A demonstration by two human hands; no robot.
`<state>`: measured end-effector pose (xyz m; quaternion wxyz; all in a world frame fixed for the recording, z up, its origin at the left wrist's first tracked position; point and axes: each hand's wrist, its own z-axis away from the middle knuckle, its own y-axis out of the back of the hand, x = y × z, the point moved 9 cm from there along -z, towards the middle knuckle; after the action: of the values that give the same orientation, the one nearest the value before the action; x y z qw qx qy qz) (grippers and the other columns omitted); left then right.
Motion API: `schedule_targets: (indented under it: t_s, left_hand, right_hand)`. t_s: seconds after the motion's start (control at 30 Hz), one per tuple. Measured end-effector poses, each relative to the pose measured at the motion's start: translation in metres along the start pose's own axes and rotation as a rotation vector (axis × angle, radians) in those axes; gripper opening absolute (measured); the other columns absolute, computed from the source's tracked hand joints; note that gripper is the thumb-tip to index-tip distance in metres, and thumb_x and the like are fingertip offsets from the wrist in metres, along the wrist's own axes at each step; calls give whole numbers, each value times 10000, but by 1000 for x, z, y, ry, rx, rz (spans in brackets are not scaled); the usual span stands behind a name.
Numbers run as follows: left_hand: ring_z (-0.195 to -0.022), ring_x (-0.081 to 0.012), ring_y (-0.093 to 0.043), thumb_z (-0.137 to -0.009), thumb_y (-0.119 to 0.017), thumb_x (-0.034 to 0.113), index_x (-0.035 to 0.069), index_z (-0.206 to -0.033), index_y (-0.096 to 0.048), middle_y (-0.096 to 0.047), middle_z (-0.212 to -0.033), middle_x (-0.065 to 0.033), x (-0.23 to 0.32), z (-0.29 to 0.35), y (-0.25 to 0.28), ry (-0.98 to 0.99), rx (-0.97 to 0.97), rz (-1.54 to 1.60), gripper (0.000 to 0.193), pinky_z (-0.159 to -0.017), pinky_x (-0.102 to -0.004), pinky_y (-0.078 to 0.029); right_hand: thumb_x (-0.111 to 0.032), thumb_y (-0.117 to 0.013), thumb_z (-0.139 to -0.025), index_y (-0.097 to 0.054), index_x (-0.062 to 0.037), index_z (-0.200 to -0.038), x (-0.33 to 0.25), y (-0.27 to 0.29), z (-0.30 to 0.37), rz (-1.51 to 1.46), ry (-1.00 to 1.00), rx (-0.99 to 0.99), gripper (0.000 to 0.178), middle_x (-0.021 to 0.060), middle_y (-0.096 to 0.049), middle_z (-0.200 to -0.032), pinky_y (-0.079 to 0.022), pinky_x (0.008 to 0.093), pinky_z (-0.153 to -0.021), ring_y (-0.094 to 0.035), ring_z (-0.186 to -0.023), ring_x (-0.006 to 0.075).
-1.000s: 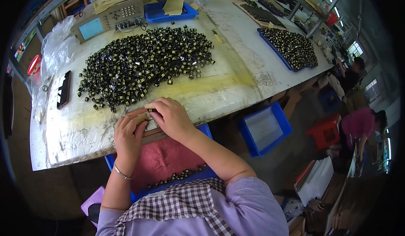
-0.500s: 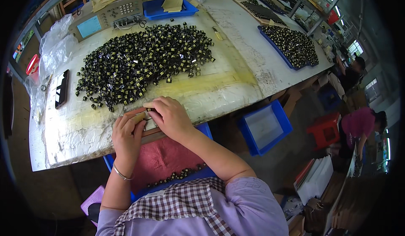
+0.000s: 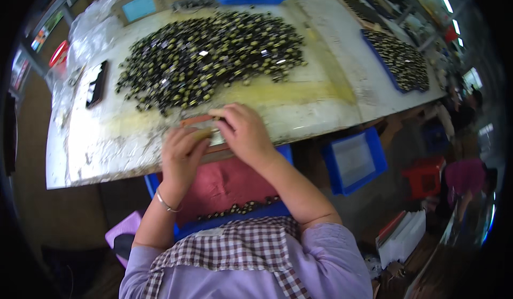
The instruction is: Picking small electronic components from a pile and placing them into a sorting tray.
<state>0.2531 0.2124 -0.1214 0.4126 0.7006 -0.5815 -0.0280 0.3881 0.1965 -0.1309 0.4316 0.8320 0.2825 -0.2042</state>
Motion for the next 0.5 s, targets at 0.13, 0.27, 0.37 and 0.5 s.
schedule_targets:
  t_s: [0.13,0.27,0.37,0.5]
  left_hand:
    - [-799,-291,-593,-726,-775,95,53,-910,-684,-655,-888,-100,19,1,11,-43,-105,214,210,-695,-398,-470]
    - [-795,-322,-591,-777,-748,199,65,-882,-592,-598,-814,-109,-61,-3,43,428,193,-166,231,-687,-412,-483]
    - [-807,-319,-601,-802,-727,176,62,-901,-585,-609,-807,-108,-76,-7,44,402,171,-414,207,-688,-408,-484]
    - [-775,-293,-612,-810,-705,150,71,-905,-581,-627,-810,-97,-66,-4,37,377,138,-273,175,-680,-407,-485]
  right_hand:
    - [-44,-687,-831,-692,-55,-1048,8,1,0,-191,-99,-99,218,86,-650,-995,-510,319,-785,-627,-927,230]
    - [-18,-697,-807,-703,-50,-1001,-1,-15,-1,-162,-41,-253,197,86,-666,-973,-511,311,-780,-632,-914,225]
    - [-13,-701,-794,-707,-50,-980,-9,-17,-9,-127,23,-287,190,88,-670,-933,-504,310,-778,-631,-876,234]
    - [-11,-707,-779,-707,-51,-966,-13,-19,-11,-90,49,-307,192,88,-669,-918,-497,319,-765,-627,-848,239]
